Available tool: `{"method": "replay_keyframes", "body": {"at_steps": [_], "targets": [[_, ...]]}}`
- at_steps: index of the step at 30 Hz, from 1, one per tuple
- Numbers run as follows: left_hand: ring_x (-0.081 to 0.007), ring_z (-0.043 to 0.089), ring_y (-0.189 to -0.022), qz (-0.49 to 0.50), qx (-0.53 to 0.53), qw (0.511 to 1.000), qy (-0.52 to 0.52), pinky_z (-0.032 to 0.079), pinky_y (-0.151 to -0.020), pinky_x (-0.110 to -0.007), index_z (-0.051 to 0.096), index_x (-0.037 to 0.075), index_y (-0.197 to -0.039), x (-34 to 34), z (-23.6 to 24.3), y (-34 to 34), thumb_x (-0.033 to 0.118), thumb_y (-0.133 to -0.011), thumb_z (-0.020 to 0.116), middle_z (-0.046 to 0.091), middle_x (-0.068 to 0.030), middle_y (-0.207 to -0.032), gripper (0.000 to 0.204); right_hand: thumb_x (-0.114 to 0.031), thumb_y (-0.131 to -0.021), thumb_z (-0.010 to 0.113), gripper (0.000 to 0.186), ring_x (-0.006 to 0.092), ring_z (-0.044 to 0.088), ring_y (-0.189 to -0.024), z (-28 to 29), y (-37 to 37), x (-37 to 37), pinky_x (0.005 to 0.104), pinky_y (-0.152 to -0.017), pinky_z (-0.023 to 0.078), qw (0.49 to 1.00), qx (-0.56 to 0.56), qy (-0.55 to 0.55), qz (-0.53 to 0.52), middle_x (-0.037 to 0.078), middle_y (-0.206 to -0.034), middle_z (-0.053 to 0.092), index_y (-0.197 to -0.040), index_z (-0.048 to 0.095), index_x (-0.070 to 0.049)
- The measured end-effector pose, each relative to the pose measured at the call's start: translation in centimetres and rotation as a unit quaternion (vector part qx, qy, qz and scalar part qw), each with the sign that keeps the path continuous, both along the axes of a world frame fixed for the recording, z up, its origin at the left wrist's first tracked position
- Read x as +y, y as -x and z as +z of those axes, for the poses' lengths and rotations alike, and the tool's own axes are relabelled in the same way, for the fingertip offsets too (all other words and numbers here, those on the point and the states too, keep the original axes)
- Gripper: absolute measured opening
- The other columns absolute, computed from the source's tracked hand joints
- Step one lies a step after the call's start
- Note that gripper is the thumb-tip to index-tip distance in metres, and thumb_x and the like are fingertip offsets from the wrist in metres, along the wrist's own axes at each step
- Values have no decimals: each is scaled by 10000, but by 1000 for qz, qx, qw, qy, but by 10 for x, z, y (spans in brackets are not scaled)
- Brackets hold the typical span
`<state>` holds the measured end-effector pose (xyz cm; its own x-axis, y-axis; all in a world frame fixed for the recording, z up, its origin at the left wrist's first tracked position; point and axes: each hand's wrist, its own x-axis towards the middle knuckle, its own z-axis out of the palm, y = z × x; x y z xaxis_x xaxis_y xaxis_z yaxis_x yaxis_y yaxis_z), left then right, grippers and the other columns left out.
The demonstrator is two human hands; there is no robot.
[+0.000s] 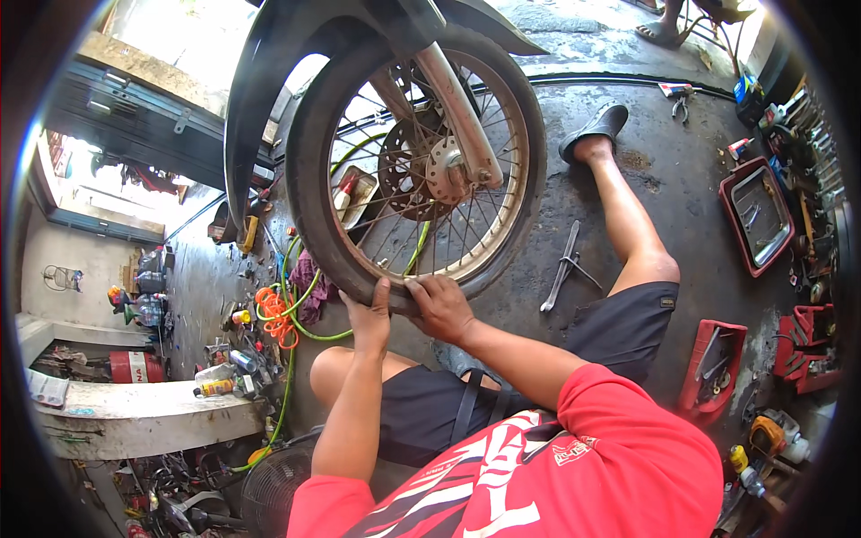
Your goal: The person repairs a motorcycle tire by using a pry bar to pull the tire bead over the rim and then pulling out the inner tube by hand.
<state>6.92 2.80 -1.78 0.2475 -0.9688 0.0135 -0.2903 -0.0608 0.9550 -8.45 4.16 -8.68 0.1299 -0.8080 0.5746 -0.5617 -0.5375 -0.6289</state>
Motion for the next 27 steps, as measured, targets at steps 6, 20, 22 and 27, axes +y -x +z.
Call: {"method": "replay_keyframes", "body": {"at_steps": [6, 20, 22, 27], "targets": [[-326, 564, -1219, -203, -222, 897, -323, 488, -970, -422, 421, -63, -1395, 51, 5, 45, 363, -870, 762, 534, -236, -1373, 757, -129, -800, 597, 344, 305, 626, -947, -44, 40, -7, 402, -860, 513, 994, 84, 60, 20, 130, -1022, 620, -1125, 612, -19], [-155, 599, -996, -311, -766, 476, 298, 395, -999, -358, 684, 113, -992, -7, 37, 25, 193, -823, 573, 635, -9, -979, 218, -126, -771, 639, 260, 298, 630, -870, -49, 79, -17, 391, -788, 535, 986, 154, 6, 71, 108, -995, 597, -1024, 618, -71], [-152, 592, -962, -307, -762, 487, 295, 398, -976, -361, 669, 126, -946, -10, 36, 18, 192, -817, 573, 610, -1, -937, 174, -125, -773, 656, 289, 319, 639, -898, -21, 79, -20, 402, -812, 537, 982, 158, -52, 89, 121, -1021, 603, -1056, 629, -70], [-144, 565, -878, -285, -744, 514, 318, 402, -918, -360, 613, 164, -830, -13, 28, 27, 194, -796, 578, 531, 14, -837, 58, -231, -905, 667, 307, 375, 631, -1073, -5, 70, -60, 456, -914, 518, 975, -1, -165, 151, 162, -1215, 610, -1183, 664, -102]]}}
